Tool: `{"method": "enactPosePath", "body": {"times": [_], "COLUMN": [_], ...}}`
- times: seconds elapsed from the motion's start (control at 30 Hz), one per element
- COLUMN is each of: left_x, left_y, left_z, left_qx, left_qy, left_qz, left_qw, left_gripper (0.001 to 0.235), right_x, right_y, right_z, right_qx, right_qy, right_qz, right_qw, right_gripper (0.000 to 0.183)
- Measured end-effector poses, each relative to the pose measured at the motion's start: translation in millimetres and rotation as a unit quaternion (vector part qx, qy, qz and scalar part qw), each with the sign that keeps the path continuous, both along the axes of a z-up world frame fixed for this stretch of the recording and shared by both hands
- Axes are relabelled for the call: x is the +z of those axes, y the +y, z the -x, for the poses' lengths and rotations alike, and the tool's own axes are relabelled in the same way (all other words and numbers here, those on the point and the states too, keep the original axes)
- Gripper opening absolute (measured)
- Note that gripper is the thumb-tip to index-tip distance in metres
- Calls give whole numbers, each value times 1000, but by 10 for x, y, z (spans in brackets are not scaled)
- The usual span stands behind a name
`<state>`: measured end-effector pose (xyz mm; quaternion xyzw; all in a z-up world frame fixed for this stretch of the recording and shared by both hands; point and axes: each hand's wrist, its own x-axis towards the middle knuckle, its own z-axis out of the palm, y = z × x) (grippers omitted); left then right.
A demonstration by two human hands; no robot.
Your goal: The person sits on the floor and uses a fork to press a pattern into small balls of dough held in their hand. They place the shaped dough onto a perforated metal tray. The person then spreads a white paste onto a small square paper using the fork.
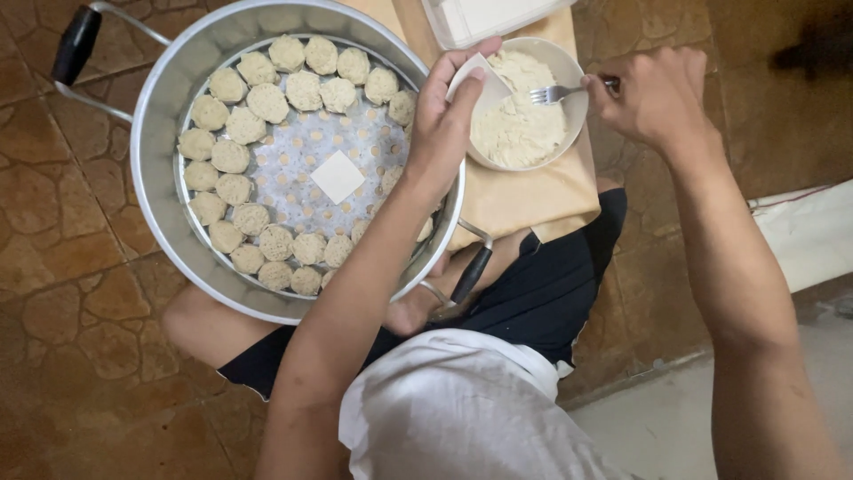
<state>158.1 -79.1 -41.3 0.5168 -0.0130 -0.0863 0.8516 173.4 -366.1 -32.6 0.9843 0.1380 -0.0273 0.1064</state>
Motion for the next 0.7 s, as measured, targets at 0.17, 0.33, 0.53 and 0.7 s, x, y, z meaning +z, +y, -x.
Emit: {"method": "enactPosePath", "body": {"times": [0.17,0.33,0.53,0.7], "left_x": [33,-75,-7,-39], "left_y": [3,-43,-49,-59], "left_z": [0,15,26,26], "left_qx": [-4,-20,-25,-29], "left_qy": [-19,-68,-70,-85], "left_qz": [-9,-64,-108,-111], "left_qw": [1000,995,991,990], "left_gripper": [25,29,20,28], "right_x": [98,94,66,35], "right_y": [55,104,121,102], "right_z": [-4,-25,-19,-5], "right_qx": [-28,-63,-50,-74], "right_qy": [49,89,92,116], "right_qz": [-90,-80,-101,-150], "right_qw": [994,991,989,979], "right_gripper": [31,31,35,53]}}
